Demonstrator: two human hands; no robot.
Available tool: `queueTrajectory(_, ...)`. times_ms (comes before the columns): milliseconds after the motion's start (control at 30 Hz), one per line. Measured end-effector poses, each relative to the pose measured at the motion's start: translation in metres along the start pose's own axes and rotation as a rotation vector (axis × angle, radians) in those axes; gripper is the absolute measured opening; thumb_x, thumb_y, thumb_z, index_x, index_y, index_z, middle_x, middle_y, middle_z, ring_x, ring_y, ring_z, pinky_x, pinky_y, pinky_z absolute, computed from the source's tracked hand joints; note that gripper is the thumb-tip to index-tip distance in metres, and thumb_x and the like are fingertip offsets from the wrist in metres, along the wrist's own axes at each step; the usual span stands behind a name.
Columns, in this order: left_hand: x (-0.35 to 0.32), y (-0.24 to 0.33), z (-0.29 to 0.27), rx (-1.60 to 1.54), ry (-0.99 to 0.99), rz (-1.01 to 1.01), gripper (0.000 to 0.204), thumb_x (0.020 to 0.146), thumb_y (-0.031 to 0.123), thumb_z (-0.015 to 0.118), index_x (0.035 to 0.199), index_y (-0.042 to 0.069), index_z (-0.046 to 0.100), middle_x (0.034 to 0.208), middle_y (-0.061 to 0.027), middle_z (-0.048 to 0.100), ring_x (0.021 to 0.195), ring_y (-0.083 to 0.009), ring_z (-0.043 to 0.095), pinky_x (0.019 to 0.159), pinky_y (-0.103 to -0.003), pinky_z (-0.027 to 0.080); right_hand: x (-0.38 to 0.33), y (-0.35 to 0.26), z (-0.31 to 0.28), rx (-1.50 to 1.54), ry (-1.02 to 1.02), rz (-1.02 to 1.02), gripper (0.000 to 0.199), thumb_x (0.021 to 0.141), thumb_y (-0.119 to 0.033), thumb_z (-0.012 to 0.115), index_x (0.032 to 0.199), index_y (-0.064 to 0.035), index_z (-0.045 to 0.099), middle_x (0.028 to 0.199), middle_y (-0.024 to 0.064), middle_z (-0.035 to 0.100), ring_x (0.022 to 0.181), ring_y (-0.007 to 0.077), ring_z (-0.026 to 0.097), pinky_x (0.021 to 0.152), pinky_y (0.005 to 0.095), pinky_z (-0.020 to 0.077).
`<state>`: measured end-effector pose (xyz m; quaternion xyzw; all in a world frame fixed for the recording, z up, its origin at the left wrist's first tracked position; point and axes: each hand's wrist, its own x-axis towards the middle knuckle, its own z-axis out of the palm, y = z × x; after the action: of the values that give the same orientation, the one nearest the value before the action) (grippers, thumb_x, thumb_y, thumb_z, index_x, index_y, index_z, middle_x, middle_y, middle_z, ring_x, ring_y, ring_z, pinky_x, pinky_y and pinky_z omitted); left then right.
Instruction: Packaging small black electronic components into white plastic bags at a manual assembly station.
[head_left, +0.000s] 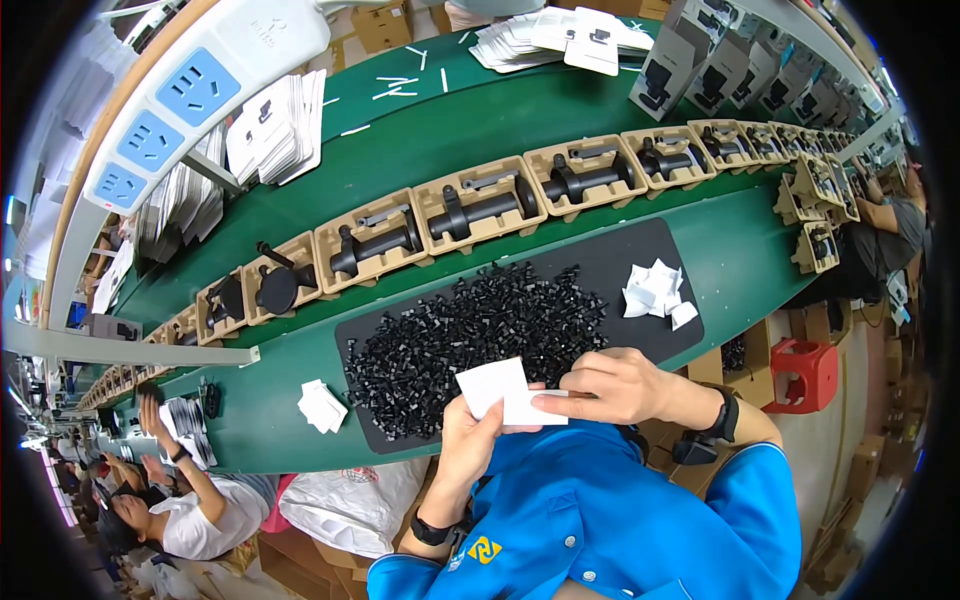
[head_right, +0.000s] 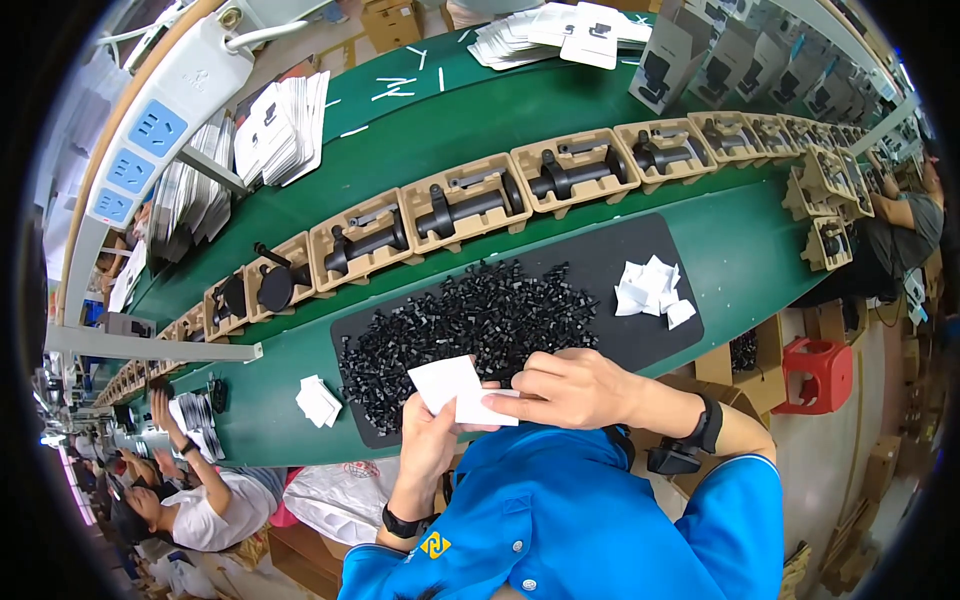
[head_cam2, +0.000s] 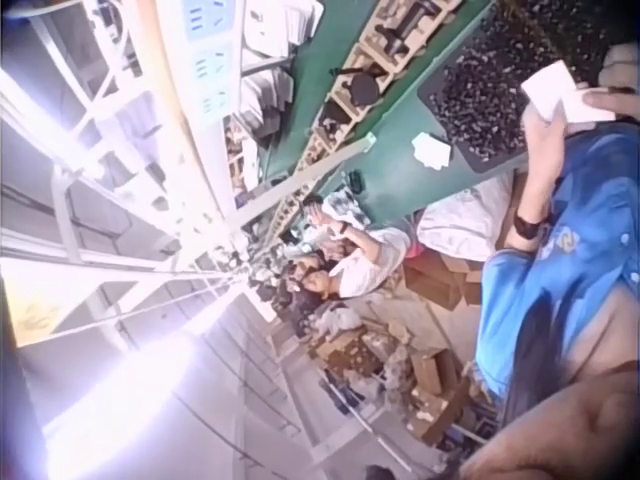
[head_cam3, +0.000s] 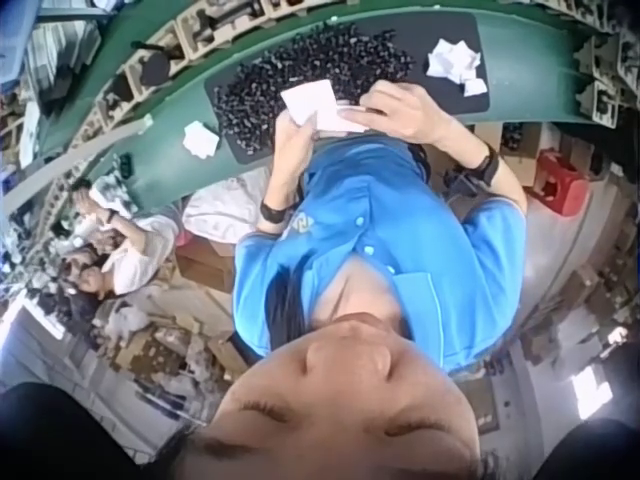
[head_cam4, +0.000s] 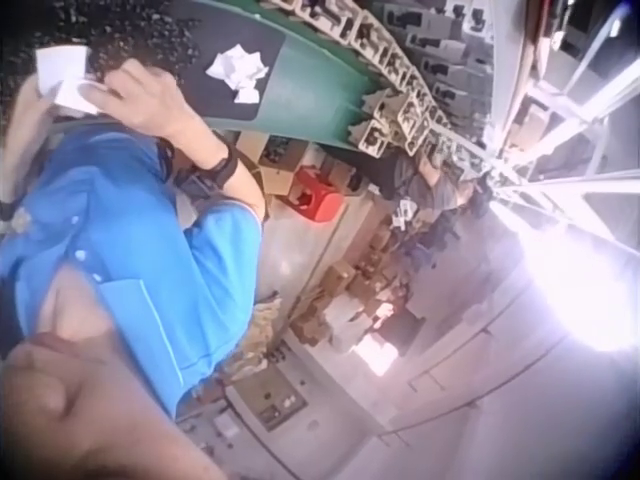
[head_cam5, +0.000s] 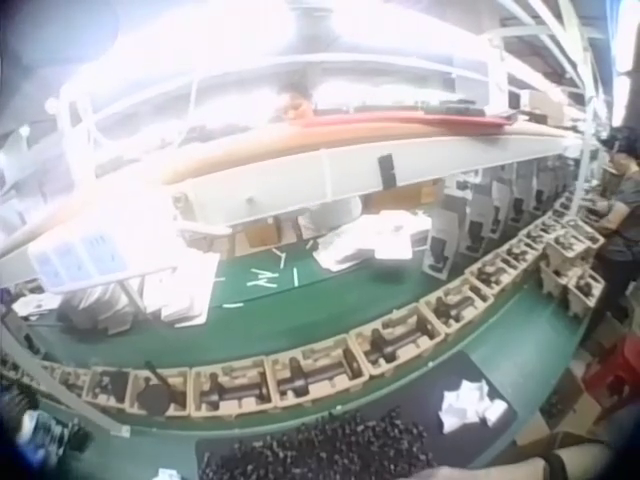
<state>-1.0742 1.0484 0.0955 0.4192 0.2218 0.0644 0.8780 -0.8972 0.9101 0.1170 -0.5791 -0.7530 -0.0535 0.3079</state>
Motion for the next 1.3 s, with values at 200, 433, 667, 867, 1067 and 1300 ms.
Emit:
queueTrajectory(200,-0.001,0.008,0.009,0.117,0.090,-0.004,0.049,0.082,-0.001,0.062,0.126,-0.011,0.043,0.105,-0.0205,0.063,0.091,-0.0277,0.065,0.072,-0.038,0.059,0.008,-0.010,-0.013,-0.050,-0.082,0.063,0.039,0.071,-0.006,0.065,0.109,-0.0119,0.065,0.080,0.0009,0.059,0.066,0.0126,0.057,0.049,0.0241,0.0499)
queueTrajectory(433,0.009,0.018,0.017,0.208,0.135,-0.024,0.043,0.077,-0.003,0.068,0.117,-0.010,0.053,0.097,-0.0169,0.066,0.083,-0.0211,0.066,0.066,-0.031,0.058,0.015,0.000,-0.013,0.764,-0.219,0.809,0.020,0.076,-0.012,0.071,0.095,-0.0043,0.068,0.082,0.0098,0.065,0.072,0.0199,0.064,0.064,0.0291,0.0512)
queueTrajectory(667,0.031,-0.009,0.018,0.506,0.260,-0.004,0.016,0.078,0.002,0.071,0.092,-0.005,0.070,0.086,-0.0098,0.069,0.069,-0.0127,0.064,0.058,-0.023,0.053,-0.013,0.024,0.010,0.841,-0.202,0.770,0.024,0.079,-0.023,0.070,0.082,0.0007,0.068,0.066,0.0101,0.062,0.057,0.0197,0.061,0.052,0.0310,0.0461)
queueTrajectory(867,0.090,-0.041,-0.002,0.437,0.205,0.089,0.028,0.091,0.016,0.055,0.108,-0.006,0.060,0.089,-0.0128,0.067,0.071,-0.0179,0.066,0.055,-0.027,0.055,-0.033,0.101,0.007,0.837,-0.423,0.841,0.028,0.076,-0.031,0.071,0.074,-0.0033,0.068,0.057,0.0096,0.061,0.050,0.0151,0.058,0.051,0.0308,0.0446)
queueTrajectory(1067,0.082,-0.019,-0.024,0.205,0.656,0.122,0.042,0.094,0.027,0.050,0.121,-0.005,0.050,0.094,-0.0183,0.065,0.071,-0.0237,0.067,0.052,-0.029,0.056,-0.093,0.302,0.011,-0.456,0.234,1.098,0.023,0.073,-0.028,0.069,0.065,-0.0071,0.063,0.063,0.0137,0.062,0.060,0.0303,0.062,0.055,0.0419,0.0478)
queueTrajectory(1300,0.060,-0.035,-0.027,0.205,0.731,0.063,0.041,0.093,0.027,0.053,0.122,-0.002,0.050,0.093,-0.0174,0.065,0.067,-0.0247,0.067,0.049,-0.030,0.056,-0.107,0.360,0.049,-0.885,-0.365,0.940,0.009,0.073,-0.017,0.064,0.068,-0.0105,0.062,0.071,0.0071,0.063,0.068,0.0218,0.064,0.055,0.0352,0.0481)
